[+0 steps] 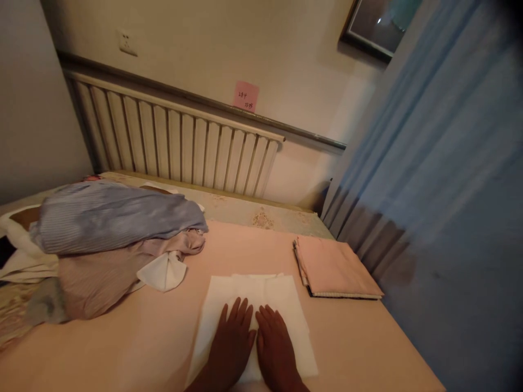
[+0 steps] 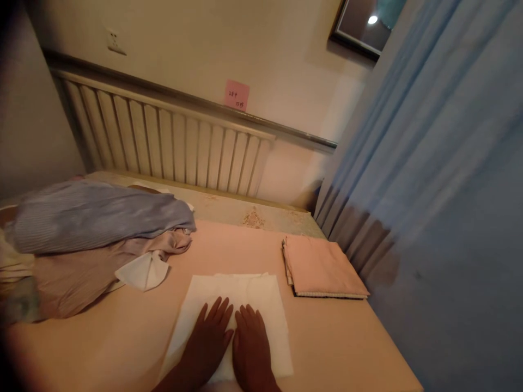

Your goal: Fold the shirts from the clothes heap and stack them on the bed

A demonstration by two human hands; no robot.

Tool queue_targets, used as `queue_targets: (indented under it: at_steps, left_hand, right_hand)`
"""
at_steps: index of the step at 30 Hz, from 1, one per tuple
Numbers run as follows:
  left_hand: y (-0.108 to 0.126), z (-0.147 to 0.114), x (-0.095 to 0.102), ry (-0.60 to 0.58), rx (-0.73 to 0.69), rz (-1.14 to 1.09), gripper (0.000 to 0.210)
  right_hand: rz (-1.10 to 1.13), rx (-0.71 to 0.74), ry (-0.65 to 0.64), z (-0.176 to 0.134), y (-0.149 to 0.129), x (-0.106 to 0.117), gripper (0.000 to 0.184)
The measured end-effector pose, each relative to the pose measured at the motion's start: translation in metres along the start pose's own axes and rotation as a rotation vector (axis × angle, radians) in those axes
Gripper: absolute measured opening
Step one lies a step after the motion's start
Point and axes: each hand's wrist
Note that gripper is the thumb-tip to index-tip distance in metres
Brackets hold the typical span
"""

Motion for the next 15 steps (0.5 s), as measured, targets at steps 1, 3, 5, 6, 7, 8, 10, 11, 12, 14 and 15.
queue_targets:
  at_steps: [1, 3, 5, 6, 7, 8, 10, 11, 12, 14, 15]
  left_hand:
    - [-0.002, -0.001, -0.002, 0.004, -0.012, -0.011, 0.050]
    - [-0.005, -0.002, -0.004, 0.004, -0.031, -0.039, 0.051]
    - [-0.009, -0.001, -0.002, -0.005, -0.041, -0.072, 0.052]
    - [-0.011, -0.001, -0.001, -0.012, -0.046, -0.087, 0.052]
    - [-0.012, -0.001, 0.001, -0.018, -0.046, -0.101, 0.052]
    - [-0.014, 0.000, 0.002, -0.023, -0.047, -0.114, 0.052]
    - [-0.018, 0.000, 0.005, -0.026, -0.049, -0.135, 0.052]
    - [-0.020, 0.000, 0.006, -0.026, -0.048, -0.142, 0.051]
    - [-0.022, 0.001, 0.007, -0.023, -0.046, -0.147, 0.051]
    - [-0.026, 0.001, 0.007, -0.012, -0.034, -0.148, 0.051]
    - [-0.028, 0.001, 0.006, -0.003, -0.024, -0.145, 0.051]
  right_hand:
    - [-0.019, 0.011, -0.015, 0.000, 0.001, 0.001, 0.048]
    - [-0.049, 0.012, -0.036, -0.001, 0.001, 0.001, 0.049]
    - [-0.072, 0.007, -0.040, -0.001, 0.001, 0.002, 0.049]
    - [-0.079, 0.005, -0.037, -0.001, 0.001, 0.001, 0.049]
    - [-0.082, 0.005, -0.032, 0.000, 0.001, 0.001, 0.048]
    - [-0.081, 0.006, -0.026, 0.000, 0.001, 0.001, 0.048]
    - [-0.074, 0.006, -0.025, 0.001, 0.000, 0.001, 0.048]
    - [-0.069, 0.004, -0.031, 0.001, 0.000, 0.001, 0.048]
    - [-0.066, 0.000, -0.038, 0.001, 0.000, 0.002, 0.049]
    - [-0.062, -0.010, -0.055, 0.002, -0.001, 0.003, 0.049]
    - [-0.061, -0.012, -0.060, 0.002, -0.002, 0.004, 0.049]
Point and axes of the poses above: each hand's wrist, its own z-axis towards the middle knuckle, its own x-axis out of the back of the hand, y = z × x, and after that the axes turned 8 degrees about -y, right-handed
